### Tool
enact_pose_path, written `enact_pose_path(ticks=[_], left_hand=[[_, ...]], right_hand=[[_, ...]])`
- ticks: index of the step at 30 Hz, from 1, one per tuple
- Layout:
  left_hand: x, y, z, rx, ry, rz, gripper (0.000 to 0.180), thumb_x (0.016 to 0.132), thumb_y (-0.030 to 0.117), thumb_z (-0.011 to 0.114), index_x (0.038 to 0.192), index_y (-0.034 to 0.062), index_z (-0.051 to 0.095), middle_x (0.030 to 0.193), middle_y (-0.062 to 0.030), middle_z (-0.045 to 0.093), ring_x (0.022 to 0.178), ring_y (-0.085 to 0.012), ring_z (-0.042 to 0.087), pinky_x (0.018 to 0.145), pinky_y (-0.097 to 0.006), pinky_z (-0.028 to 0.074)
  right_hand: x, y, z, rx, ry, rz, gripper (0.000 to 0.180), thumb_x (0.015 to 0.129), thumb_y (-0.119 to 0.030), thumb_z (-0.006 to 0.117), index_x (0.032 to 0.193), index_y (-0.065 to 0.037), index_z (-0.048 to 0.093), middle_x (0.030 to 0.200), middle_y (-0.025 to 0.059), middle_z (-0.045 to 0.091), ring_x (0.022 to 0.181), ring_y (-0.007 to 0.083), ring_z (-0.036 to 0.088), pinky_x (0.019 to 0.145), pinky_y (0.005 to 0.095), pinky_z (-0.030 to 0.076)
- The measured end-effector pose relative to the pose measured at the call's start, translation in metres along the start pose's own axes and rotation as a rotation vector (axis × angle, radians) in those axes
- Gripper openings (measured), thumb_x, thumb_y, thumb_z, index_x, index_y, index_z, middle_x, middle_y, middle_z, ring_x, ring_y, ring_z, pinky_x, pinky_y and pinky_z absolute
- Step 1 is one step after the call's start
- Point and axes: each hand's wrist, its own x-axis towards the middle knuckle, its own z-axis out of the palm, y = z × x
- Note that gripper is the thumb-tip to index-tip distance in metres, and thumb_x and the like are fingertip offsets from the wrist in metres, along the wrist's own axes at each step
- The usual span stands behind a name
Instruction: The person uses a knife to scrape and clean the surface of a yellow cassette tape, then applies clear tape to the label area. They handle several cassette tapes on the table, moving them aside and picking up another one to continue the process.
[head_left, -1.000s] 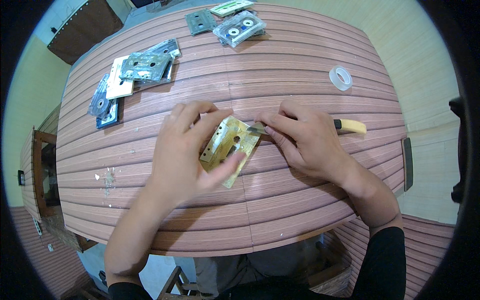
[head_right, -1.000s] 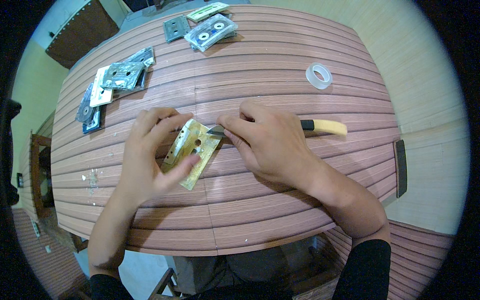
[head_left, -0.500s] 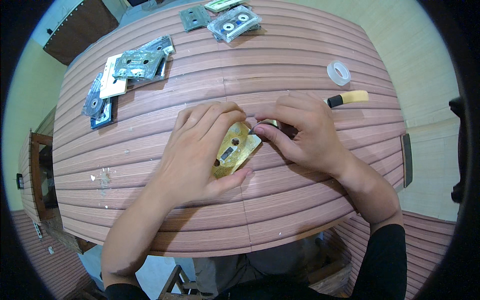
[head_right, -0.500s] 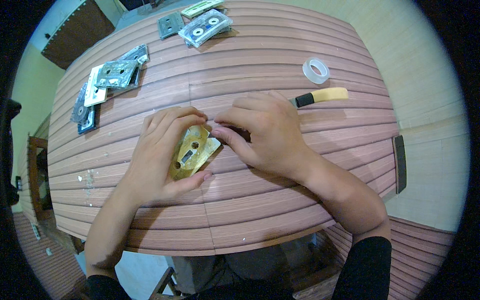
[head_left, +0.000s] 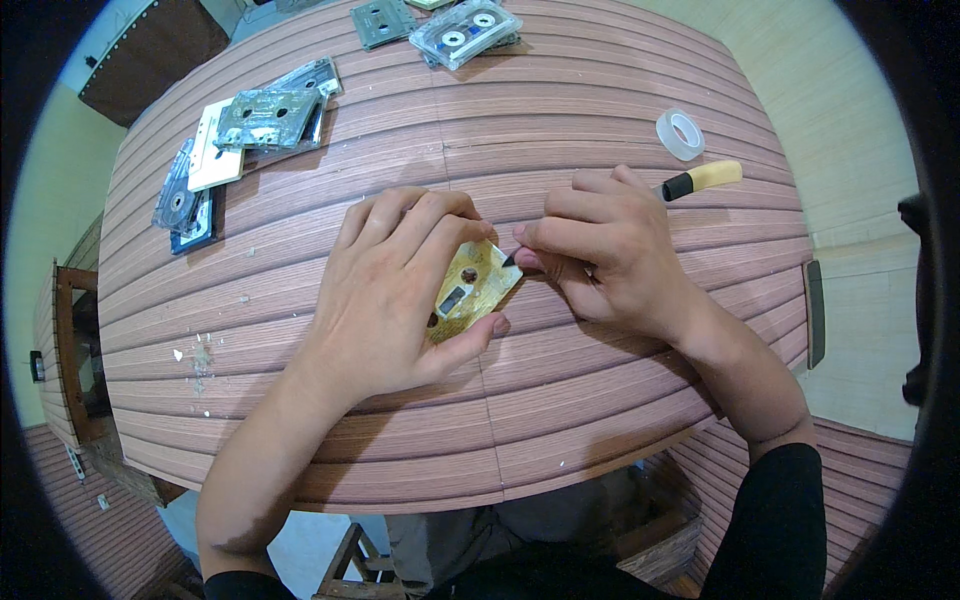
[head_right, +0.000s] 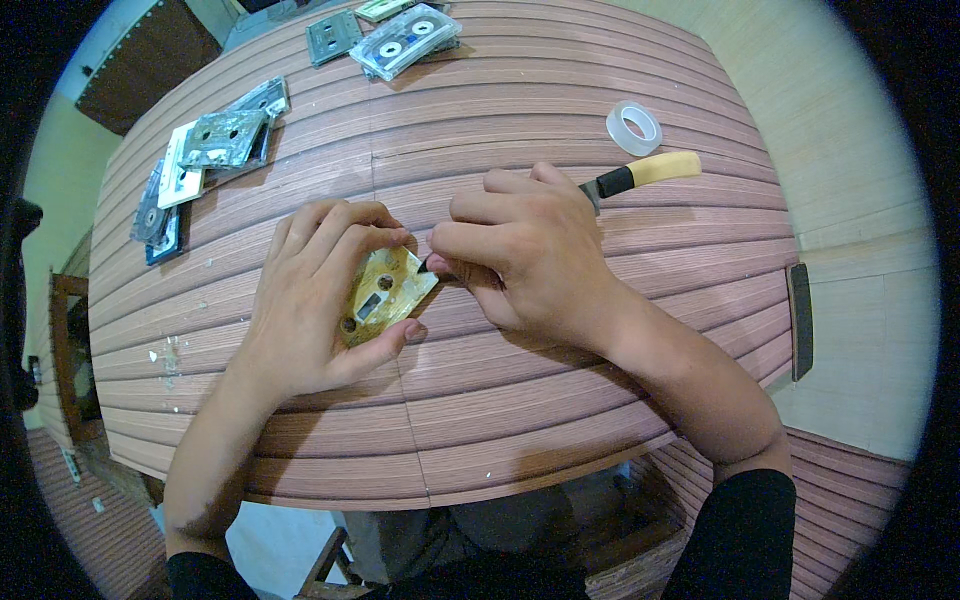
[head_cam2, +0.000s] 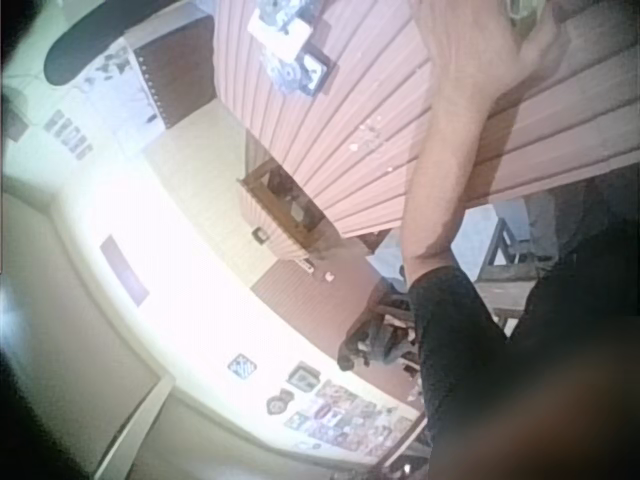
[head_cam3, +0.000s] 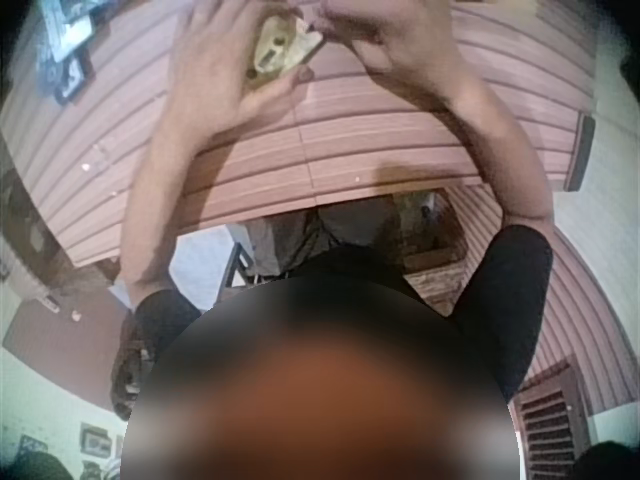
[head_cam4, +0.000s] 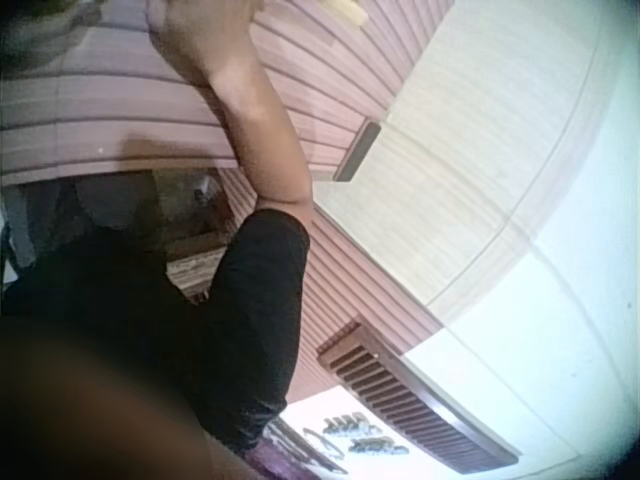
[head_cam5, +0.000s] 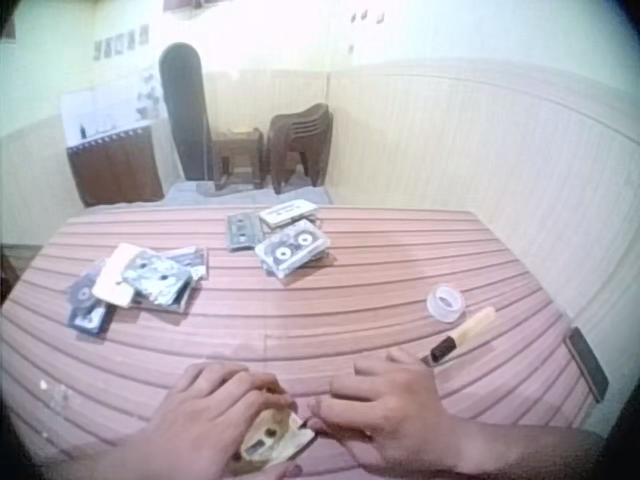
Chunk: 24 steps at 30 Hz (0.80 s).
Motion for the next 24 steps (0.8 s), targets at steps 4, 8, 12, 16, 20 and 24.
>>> enact_pose_path(ticks=[4, 8, 12, 16, 20, 24], left_hand=[[0.001, 0.002, 0.0, 0.0, 0.015, -0.014, 0.059, 0.084, 0.043, 0.085, 0.128, 0.0064, 0.071, 0.137, -0.0131, 0.066, 0.131, -0.0368, 0.06, 0.112, -0.053, 0.046], [0.001, 0.002, 0.002, -0.03, 0.022, -0.005, 0.058, 0.084, 0.04, 0.086, 0.128, 0.0058, 0.071, 0.137, -0.0133, 0.066, 0.131, -0.0374, 0.06, 0.113, -0.053, 0.046], [0.0, 0.002, 0.002, -0.024, 0.015, 0.013, 0.061, 0.085, 0.04, 0.086, 0.131, 0.004, 0.071, 0.139, -0.0152, 0.067, 0.131, -0.0391, 0.061, 0.114, -0.053, 0.046], [0.0, 0.001, 0.002, -0.01, 0.005, 0.015, 0.067, 0.086, 0.045, 0.087, 0.137, 0.0033, 0.07, 0.142, -0.0173, 0.067, 0.132, -0.0411, 0.061, 0.114, -0.053, 0.047], [0.0, 0.002, 0.0, 0.023, 0.001, -0.005, 0.067, 0.087, 0.046, 0.086, 0.137, 0.0042, 0.07, 0.142, -0.0168, 0.067, 0.132, -0.0407, 0.061, 0.115, -0.054, 0.046], [-0.002, 0.003, -0.001, 0.013, 0.002, -0.008, 0.068, 0.088, 0.048, 0.086, 0.137, 0.0049, 0.07, 0.142, -0.0164, 0.067, 0.132, -0.0398, 0.061, 0.116, -0.054, 0.046]], right_hand=[[-0.004, -0.003, -0.005, 0.016, -0.029, -0.007, 0.014, 0.099, -0.029, 0.084, 0.098, -0.017, 0.075, 0.088, -0.0011, 0.067, 0.087, 0.0259, 0.068, 0.075, 0.0452, 0.041], [-0.004, -0.003, -0.001, 0.028, 0.035, -0.003, 0.017, 0.094, -0.024, 0.091, 0.098, -0.011, 0.08, 0.083, 0.0012, 0.065, 0.077, 0.0247, 0.06, 0.071, 0.0421, 0.038], [0.001, -0.002, 0.008, -0.035, 0.121, -0.04, 0.017, 0.094, -0.024, 0.091, 0.099, -0.012, 0.08, 0.084, 0.0005, 0.066, 0.077, 0.0243, 0.059, 0.071, 0.0416, 0.037], [0.003, -0.003, 0.012, -0.058, 0.139, -0.03, 0.016, 0.094, -0.024, 0.09, 0.098, -0.013, 0.08, 0.084, -0.0004, 0.067, 0.077, 0.0231, 0.058, 0.071, 0.0407, 0.036], [0.003, -0.001, 0.009, -0.067, 0.124, -0.068, 0.016, 0.094, -0.025, 0.09, 0.097, -0.014, 0.079, 0.084, -0.0014, 0.066, 0.077, 0.0221, 0.058, 0.071, 0.0405, 0.036], [-0.002, -0.003, 0.004, -0.1, 0.053, -0.074, 0.015, 0.098, -0.03, 0.084, 0.101, -0.018, 0.074, 0.091, -0.0017, 0.068, 0.087, 0.0236, 0.067, 0.074, 0.0441, 0.041]])
